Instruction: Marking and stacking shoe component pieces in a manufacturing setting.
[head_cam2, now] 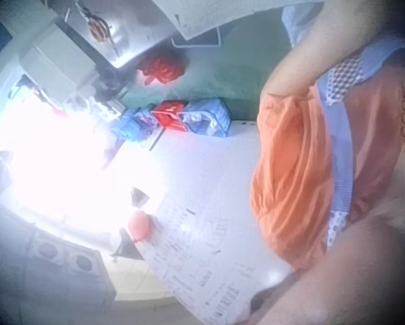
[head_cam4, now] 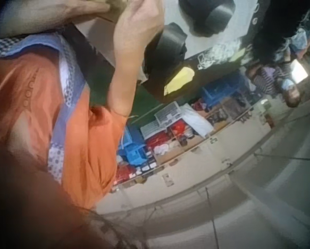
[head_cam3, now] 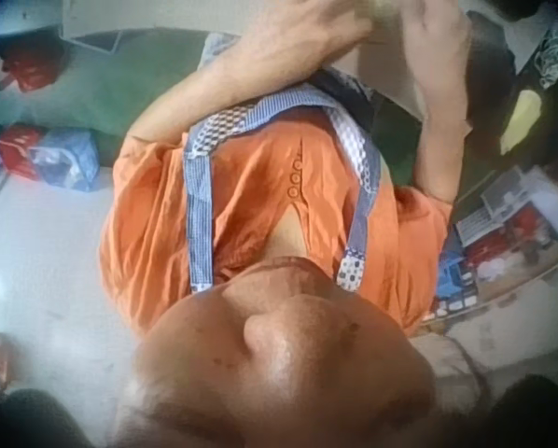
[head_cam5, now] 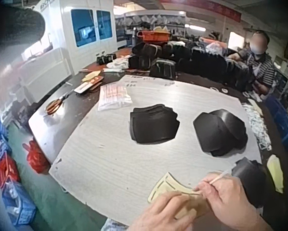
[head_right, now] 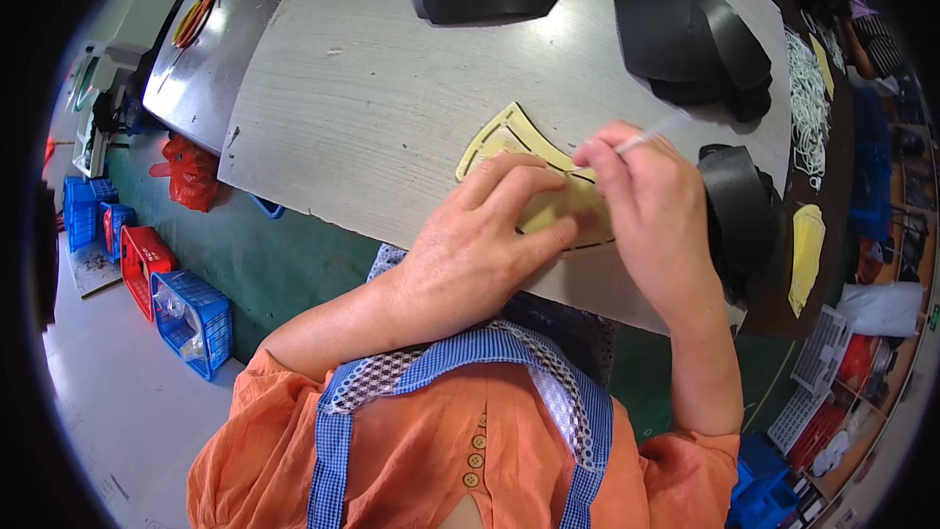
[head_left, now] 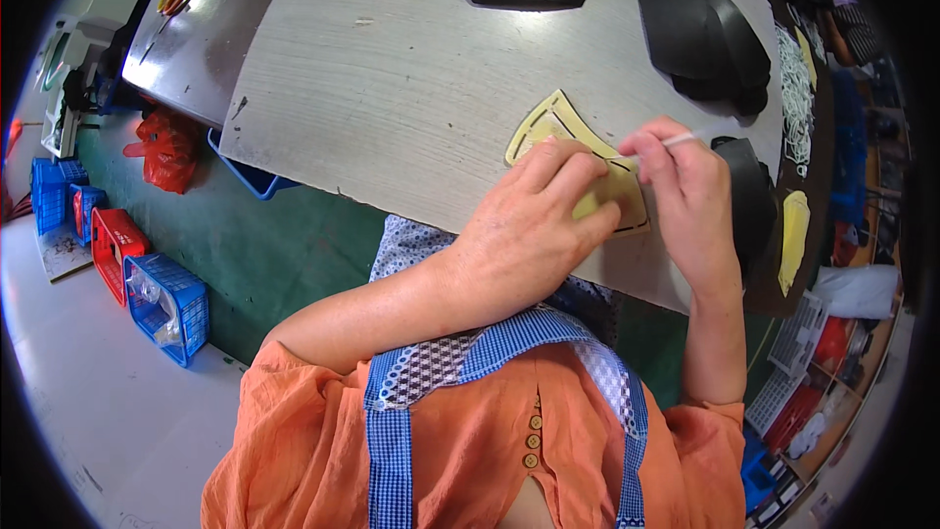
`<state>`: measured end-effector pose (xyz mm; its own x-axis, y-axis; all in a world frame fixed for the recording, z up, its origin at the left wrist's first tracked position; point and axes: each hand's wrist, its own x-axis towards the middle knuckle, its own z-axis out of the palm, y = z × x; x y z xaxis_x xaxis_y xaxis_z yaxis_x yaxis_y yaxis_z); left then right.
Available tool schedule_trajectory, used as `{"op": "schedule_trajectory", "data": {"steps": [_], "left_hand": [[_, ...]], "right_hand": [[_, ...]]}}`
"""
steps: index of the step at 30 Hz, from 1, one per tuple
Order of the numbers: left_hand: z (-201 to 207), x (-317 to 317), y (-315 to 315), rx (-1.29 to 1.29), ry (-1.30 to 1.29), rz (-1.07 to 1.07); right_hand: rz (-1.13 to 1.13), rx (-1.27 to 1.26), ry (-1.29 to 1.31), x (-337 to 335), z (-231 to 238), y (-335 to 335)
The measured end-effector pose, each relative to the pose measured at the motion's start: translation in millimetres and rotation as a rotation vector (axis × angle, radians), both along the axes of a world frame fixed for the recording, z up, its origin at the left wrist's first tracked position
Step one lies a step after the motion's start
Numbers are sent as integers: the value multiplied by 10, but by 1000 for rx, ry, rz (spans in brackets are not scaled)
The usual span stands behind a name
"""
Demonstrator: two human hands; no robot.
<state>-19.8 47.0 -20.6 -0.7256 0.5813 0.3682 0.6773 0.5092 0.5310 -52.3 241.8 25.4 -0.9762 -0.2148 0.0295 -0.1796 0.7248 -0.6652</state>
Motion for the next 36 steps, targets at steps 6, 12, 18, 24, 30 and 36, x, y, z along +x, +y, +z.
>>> {"op": "schedule_trajectory", "data": {"steps": [6,12,18,24,30,36], "left_hand": [[0,-74,8,3,16,39],[238,-297,1,-123,53,-51],[271,-634,-27,-151,-117,-130],[83,-919,-580,-280,199,275],[275,-178,-565,-332,-33,-78],[138,4,-155,134,-33,-67]], "right_hand": [[258,-5,180,454,-72,201],[-164,-174,58,562,-113,278],[-244,-91,202,650,-267,241],[-700,146,347,984,-79,1521],[-547,-322,130,1062,-142,1033],[-357,-426,-26,702,-248,282]]}}
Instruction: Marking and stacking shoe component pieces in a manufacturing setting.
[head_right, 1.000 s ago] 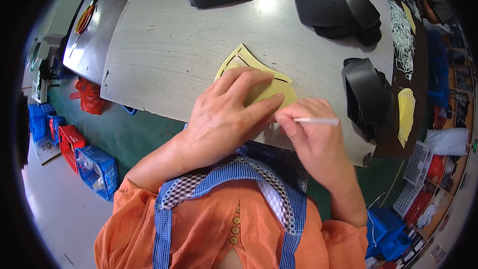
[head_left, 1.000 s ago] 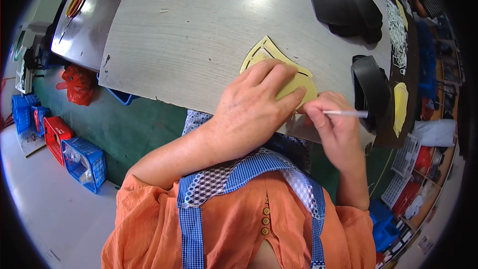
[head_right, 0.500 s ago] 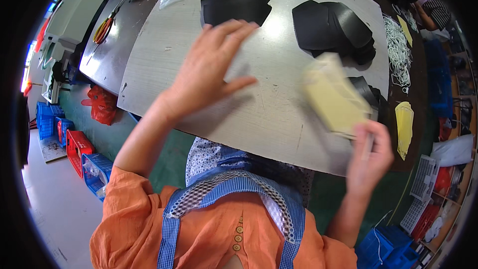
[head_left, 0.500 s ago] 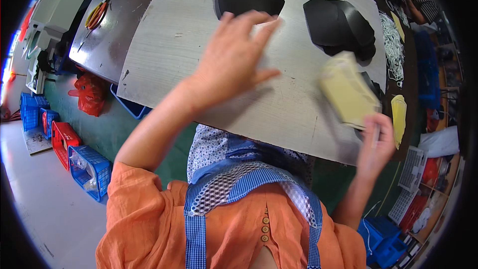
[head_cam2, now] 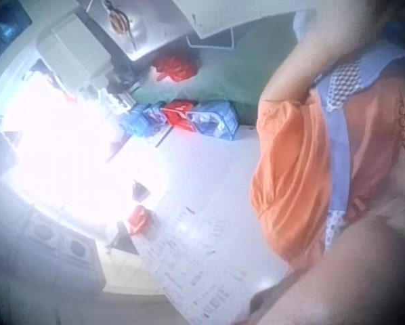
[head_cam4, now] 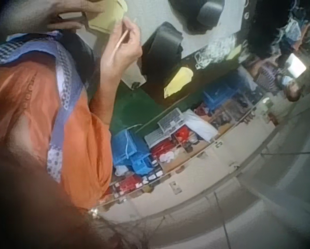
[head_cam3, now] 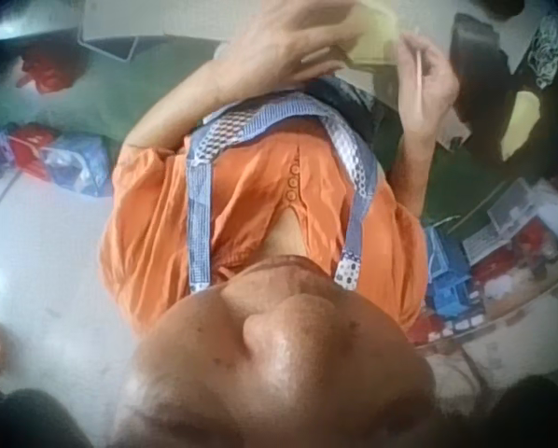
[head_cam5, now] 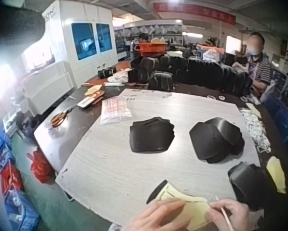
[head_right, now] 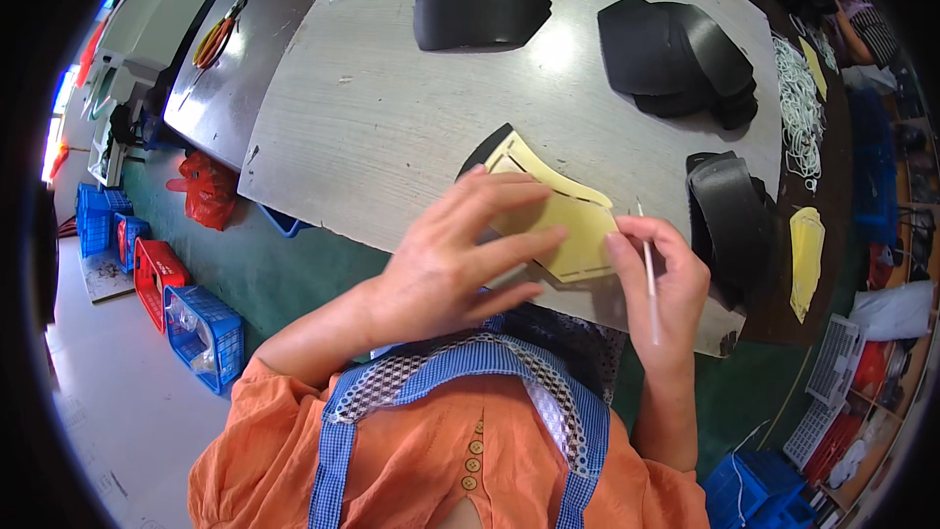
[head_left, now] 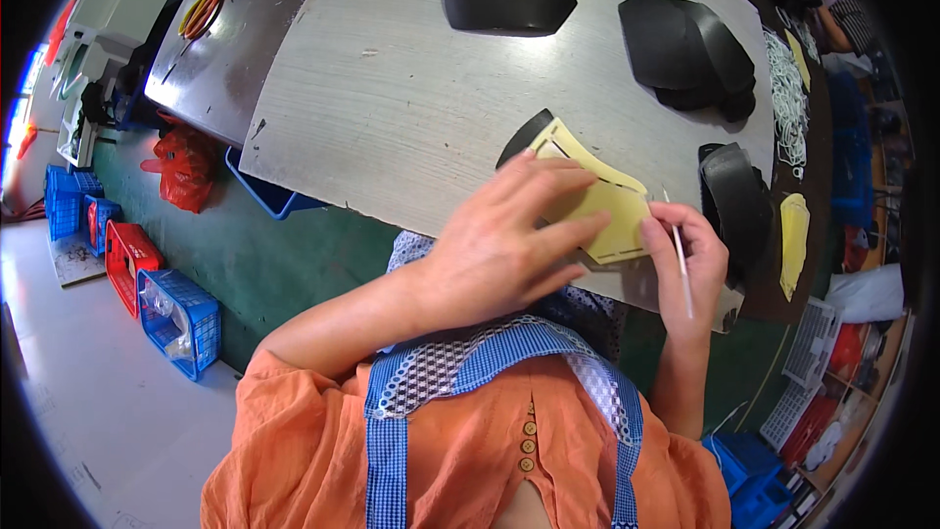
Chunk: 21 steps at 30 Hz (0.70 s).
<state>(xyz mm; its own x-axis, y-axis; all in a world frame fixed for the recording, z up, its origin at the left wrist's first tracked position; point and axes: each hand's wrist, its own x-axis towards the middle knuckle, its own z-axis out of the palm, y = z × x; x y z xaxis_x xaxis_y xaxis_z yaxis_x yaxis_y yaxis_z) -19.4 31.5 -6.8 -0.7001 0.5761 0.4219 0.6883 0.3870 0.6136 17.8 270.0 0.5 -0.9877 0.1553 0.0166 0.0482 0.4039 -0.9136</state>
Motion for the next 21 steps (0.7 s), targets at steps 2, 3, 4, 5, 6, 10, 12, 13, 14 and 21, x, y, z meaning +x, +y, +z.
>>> {"op": "schedule_trajectory", "data": {"steps": [2,3,4,5,6,10,12,13,14,21], "left_hand": [[-45,37,124,-15,-16,47],[-67,47,151,-29,-31,84],[-82,46,149,-49,-28,97],[-98,48,138,-47,-31,101],[-117,52,122,-53,-18,110],[-108,68,141,-90,-9,109],[-123,73,139,-84,-6,118],[-127,78,136,-85,3,127],[-129,79,127,-84,2,131],[-186,34,128,-103,31,60]], "right_hand": [[24,114,-26,-75,-13,-91],[31,115,-28,-82,-26,-112],[52,215,0,-81,-48,-134],[72,315,28,-87,-63,-154],[77,319,24,-105,-56,-166],[164,505,219,-204,49,-130],[77,144,137,-319,102,-132],[83,146,134,-402,162,-161],[175,107,87,-501,247,-213],[618,372,324,-1065,24,-693]]}}
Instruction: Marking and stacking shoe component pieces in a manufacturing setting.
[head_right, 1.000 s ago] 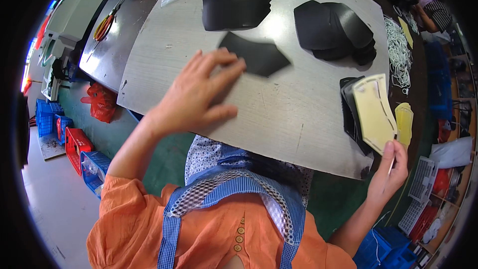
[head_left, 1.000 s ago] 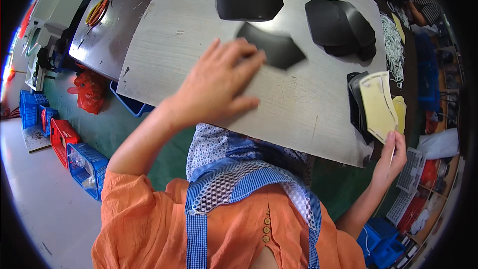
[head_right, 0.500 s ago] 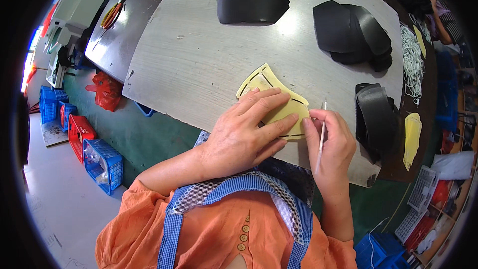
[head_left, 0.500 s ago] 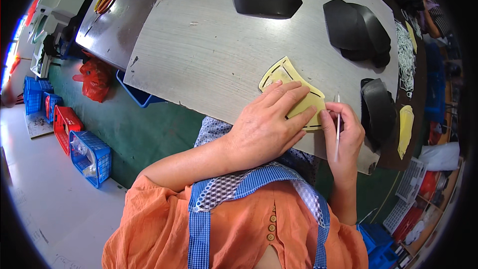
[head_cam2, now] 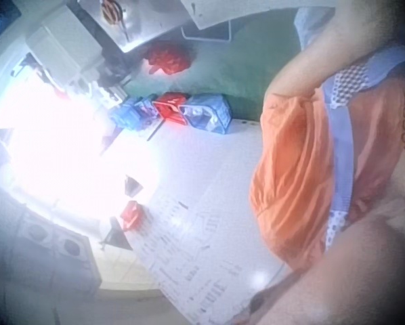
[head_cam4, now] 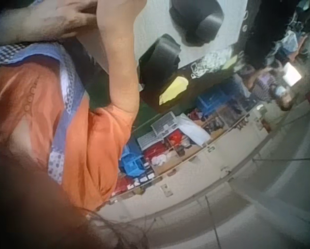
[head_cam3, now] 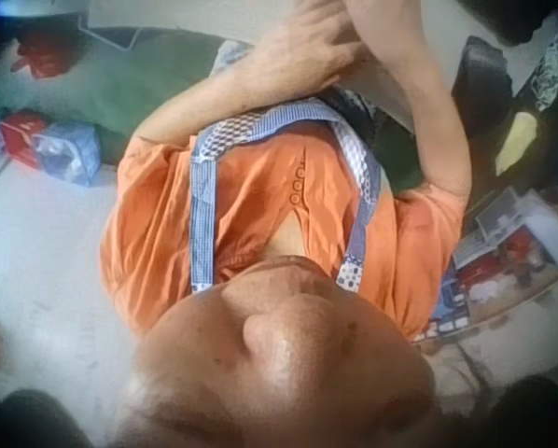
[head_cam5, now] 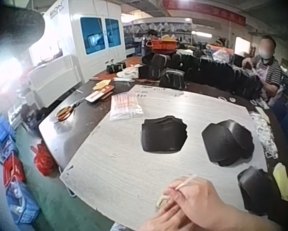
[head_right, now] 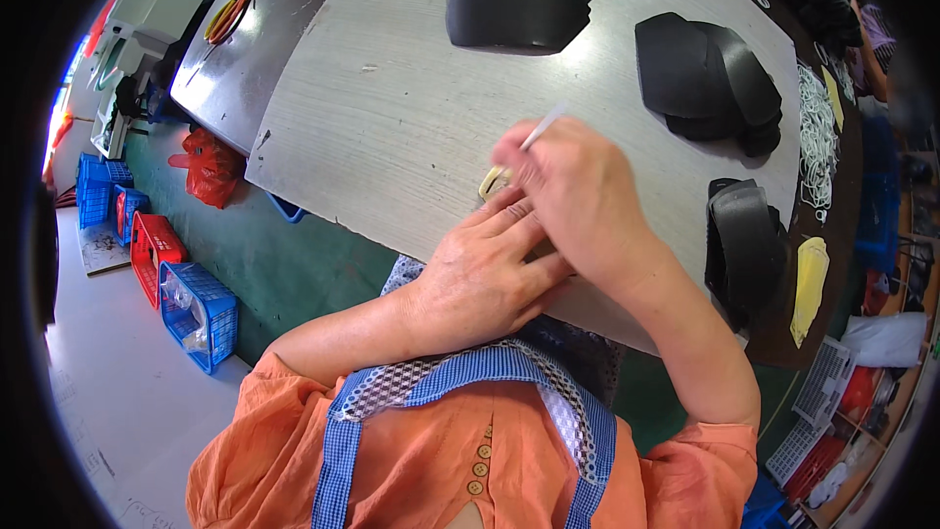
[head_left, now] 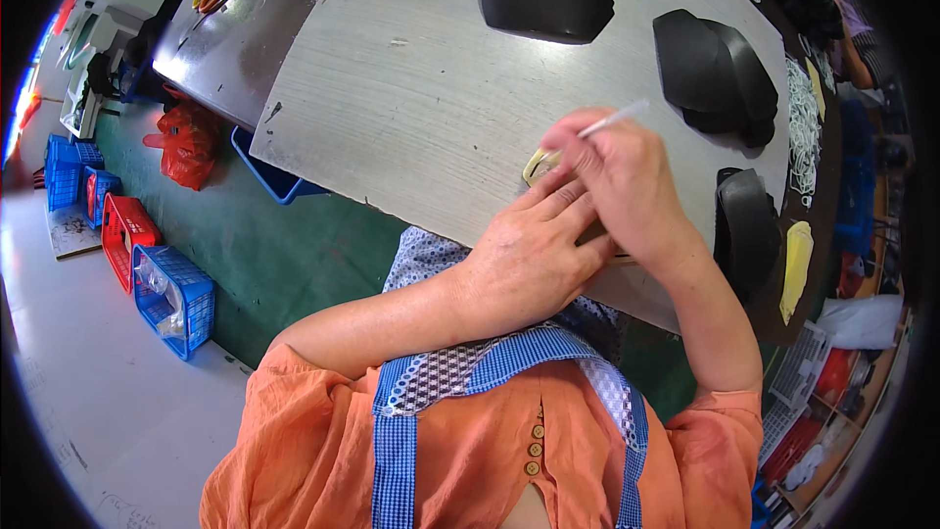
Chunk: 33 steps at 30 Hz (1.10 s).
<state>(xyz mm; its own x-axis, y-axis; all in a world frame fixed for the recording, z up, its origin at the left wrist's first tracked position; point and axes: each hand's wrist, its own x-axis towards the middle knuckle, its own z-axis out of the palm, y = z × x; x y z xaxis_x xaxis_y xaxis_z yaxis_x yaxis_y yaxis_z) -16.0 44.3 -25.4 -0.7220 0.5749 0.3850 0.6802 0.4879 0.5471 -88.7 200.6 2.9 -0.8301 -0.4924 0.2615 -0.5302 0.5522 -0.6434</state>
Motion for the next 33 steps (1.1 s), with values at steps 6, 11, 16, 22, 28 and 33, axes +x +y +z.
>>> {"op": "schedule_trajectory", "data": {"steps": [6,11,16,22,28,33], "left_hand": [[61,-5,-34,-34,58,36],[110,-15,-47,-31,28,80],[151,-87,-48,-47,64,38],[355,-420,-33,-175,-54,-63],[313,-728,-139,10,-18,-133],[323,-1802,-1160,87,214,214]], "right_hand": [[-227,-25,-245,10,165,79],[-334,106,-177,437,189,475],[-243,47,-118,936,160,574],[-517,-11,-476,1018,178,755],[-524,-31,-195,985,66,549],[-821,173,159,1155,61,1547]]}}
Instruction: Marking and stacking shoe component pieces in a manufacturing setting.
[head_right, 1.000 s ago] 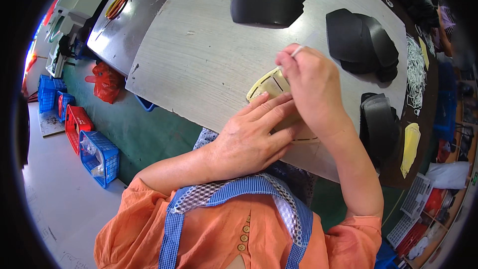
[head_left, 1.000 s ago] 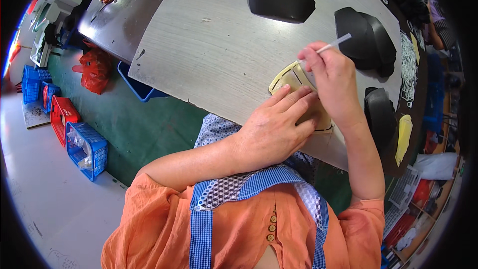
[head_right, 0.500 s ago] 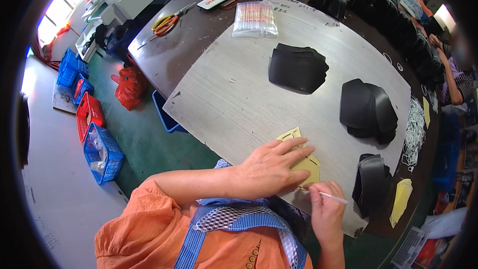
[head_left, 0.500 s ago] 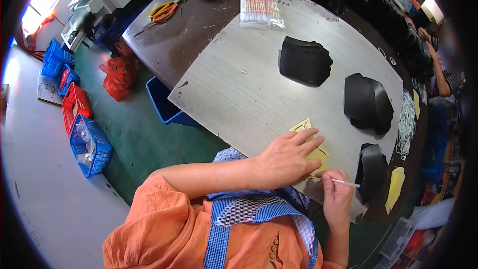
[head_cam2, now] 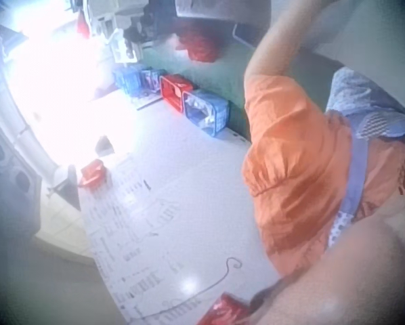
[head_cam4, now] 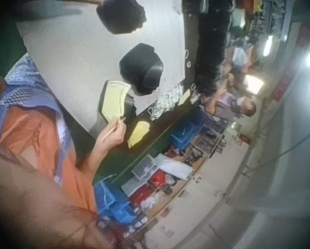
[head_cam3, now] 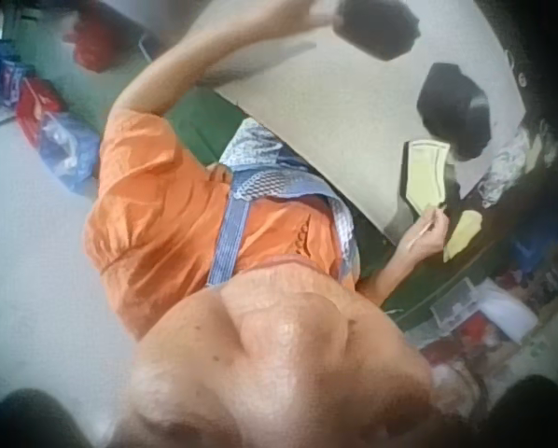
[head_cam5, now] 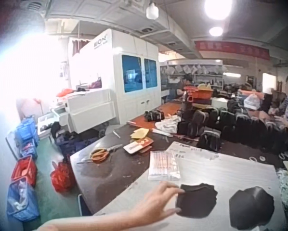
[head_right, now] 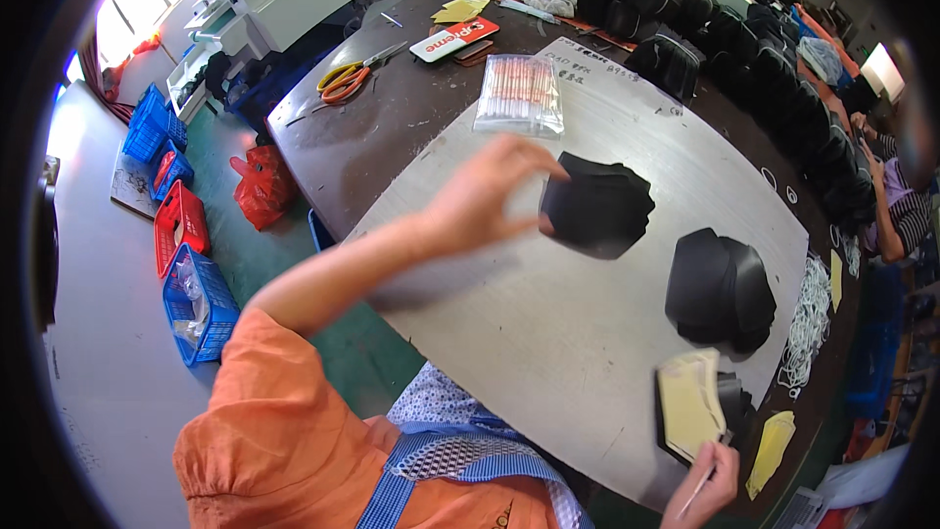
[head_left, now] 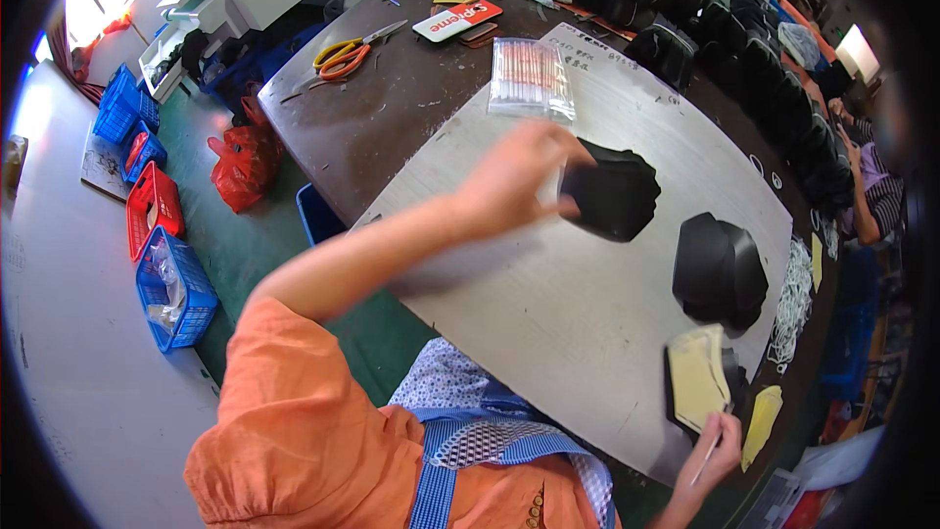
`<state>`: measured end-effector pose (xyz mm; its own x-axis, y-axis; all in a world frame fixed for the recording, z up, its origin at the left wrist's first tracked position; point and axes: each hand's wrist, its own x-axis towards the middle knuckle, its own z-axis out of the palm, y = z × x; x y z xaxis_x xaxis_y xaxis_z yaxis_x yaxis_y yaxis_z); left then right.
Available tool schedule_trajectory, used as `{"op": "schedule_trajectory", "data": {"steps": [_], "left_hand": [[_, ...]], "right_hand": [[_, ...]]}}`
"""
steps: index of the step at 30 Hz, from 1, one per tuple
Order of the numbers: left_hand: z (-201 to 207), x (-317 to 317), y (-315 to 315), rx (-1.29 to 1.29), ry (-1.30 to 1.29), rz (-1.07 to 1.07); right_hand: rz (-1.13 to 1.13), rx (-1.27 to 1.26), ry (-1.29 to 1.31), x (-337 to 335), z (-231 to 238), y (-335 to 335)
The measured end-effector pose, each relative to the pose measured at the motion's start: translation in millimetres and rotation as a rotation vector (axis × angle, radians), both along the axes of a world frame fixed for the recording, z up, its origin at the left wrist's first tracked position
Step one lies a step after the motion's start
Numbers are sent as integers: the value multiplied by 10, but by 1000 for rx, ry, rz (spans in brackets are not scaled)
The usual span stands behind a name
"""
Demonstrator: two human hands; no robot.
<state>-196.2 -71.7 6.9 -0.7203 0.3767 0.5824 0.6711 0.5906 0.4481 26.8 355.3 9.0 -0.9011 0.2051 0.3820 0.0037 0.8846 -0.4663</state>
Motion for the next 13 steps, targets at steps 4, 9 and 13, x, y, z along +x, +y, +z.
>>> {"op": "schedule_trajectory", "data": {"steps": [4,9,13], "left_hand": [[-165,-1055,-1075,5,56,427],[-124,-2001,-1647,-67,-176,809],[-217,-2420,-1770,-430,-271,965]], "right_hand": [[-57,357,113,6,46,261],[-83,-228,173,-97,-91,-423],[276,-226,-256,-372,-275,-563]]}}
